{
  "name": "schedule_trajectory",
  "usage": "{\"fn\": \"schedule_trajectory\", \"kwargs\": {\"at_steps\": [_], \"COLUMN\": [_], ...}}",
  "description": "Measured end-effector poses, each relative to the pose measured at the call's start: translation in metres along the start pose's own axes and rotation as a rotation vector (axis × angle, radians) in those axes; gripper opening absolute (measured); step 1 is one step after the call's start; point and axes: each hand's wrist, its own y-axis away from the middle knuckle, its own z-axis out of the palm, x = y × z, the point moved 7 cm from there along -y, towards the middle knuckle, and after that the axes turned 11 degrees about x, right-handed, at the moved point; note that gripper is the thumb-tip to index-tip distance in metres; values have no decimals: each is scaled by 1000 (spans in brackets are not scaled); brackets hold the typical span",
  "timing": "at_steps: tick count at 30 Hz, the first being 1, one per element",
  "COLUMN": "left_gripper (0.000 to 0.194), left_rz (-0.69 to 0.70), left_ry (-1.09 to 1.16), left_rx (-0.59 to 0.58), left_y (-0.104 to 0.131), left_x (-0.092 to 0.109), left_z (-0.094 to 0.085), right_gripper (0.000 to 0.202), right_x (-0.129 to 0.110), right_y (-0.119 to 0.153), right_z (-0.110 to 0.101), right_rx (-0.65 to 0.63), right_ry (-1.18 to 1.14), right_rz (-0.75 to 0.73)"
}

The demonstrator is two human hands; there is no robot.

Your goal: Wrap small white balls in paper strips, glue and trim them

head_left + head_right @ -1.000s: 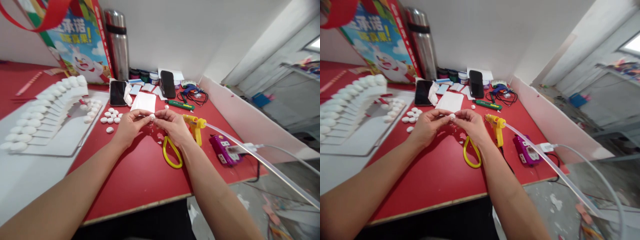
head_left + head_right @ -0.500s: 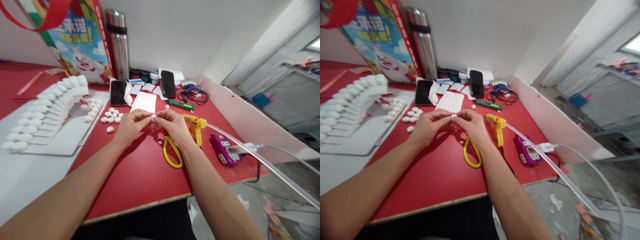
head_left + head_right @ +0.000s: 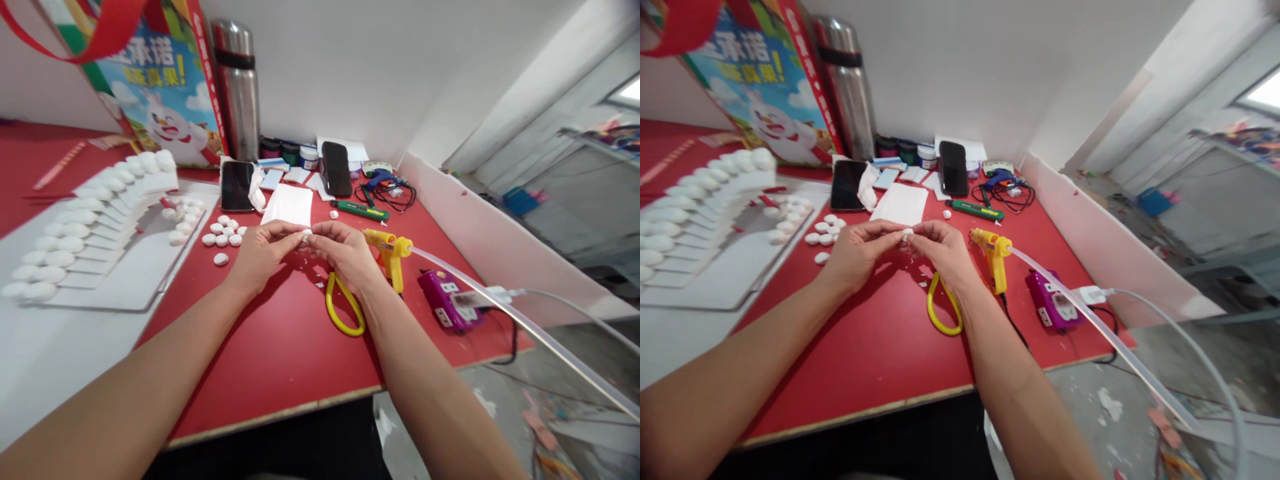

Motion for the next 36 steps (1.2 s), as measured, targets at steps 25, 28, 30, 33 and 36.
{"fn": "schedule_trajectory", "kwargs": {"at_steps": [25,28,30,33,36], "left_gripper": [26,28,28,26,26], "left_rz": [-36,-94,-120,-164,-207], "left_ry": [12,135,184,192,197], "left_rx": [39,63,64,58,47], "left_y": [0,-4,-5,-4,-2], "left_x": [-1,-5,-6,-7,-8], "left_z": [0,-3,-3,-2,0], "right_gripper": [32,41,39,36,30], "right_x": [6,3,-1,-5,-6], "right_y": [-3,-1,0,-1,-5], "right_z": [0,0,-2,-5,-11], "right_rx": [-3,-25,-7,33,95], "right_ry": [-20,-47,-49,-30,3], "right_rz": [32,75,82,38,-48]}}
